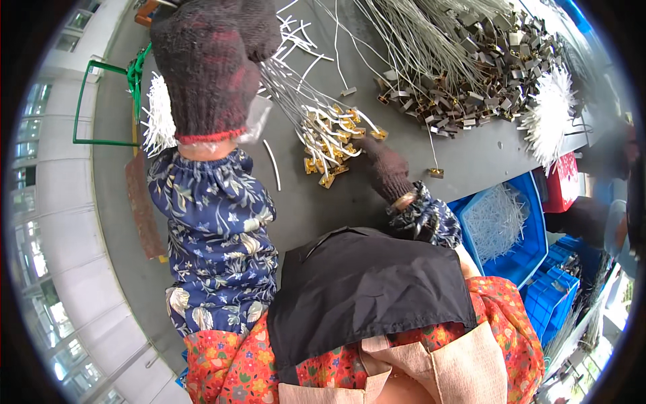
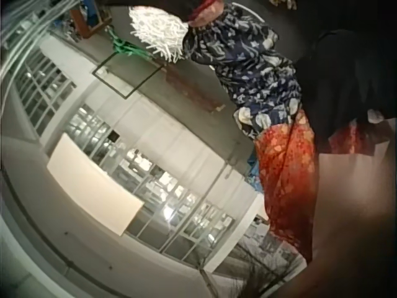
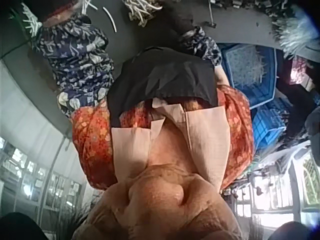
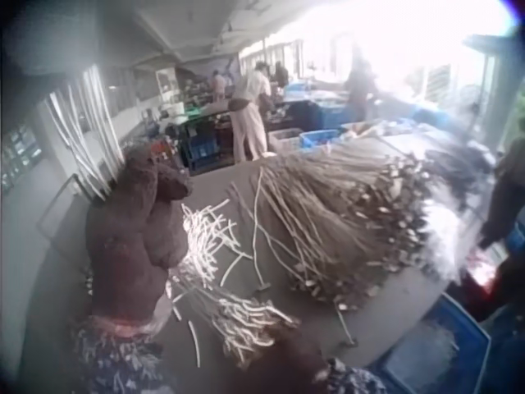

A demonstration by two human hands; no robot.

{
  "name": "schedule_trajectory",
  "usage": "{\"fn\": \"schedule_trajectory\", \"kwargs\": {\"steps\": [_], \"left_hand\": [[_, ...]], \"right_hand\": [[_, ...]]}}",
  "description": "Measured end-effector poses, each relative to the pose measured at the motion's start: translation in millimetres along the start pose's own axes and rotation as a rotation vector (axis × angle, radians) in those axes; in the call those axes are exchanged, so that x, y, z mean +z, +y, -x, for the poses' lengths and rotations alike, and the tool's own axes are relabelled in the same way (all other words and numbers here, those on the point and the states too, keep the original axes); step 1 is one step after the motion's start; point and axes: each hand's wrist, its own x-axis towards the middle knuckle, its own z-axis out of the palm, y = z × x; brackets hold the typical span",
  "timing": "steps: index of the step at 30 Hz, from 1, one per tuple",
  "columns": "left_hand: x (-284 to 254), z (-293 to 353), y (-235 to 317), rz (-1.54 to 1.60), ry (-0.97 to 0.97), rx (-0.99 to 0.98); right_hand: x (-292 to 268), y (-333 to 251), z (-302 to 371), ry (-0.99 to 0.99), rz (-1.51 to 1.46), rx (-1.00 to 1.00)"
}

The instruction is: Bundling and organizing thin white electronic wires at a factory workstation.

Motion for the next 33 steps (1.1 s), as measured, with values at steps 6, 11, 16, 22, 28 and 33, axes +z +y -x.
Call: {"fn": "schedule_trajectory", "kwargs": {"steps": [6, 11, 16, 22, 28, 33], "left_hand": [[11.4, -8.6, 17.4, -0.177, 0.242, 0.117], [34.6, -2.3, 27.5, -0.279, 0.240, 0.180], [16.7, -7.9, 1.5, -0.249, 0.137, 0.244], [-8.8, -18.8, -14.5, -0.159, -0.236, 0.271], [-48.7, -43.1, 2.2, 0.277, -0.658, -0.078], [-19.1, -19.0, -32.8, -0.124, -0.397, 0.021]], "right_hand": [[-13.5, 3.6, 15.1, -0.121, -0.436, 0.094], [-22.1, 23.6, 5.1, -0.498, -0.904, 0.331], [-6.5, -7.6, 2.1, -0.335, -0.773, 0.187], [7.1, 23.9, -9.4, -0.163, -0.218, 0.201], [-15.9, 17.4, 6.7, -0.153, -0.701, 0.185], [-32.6, 35.2, 23.1, -0.176, -0.735, 0.237]]}}
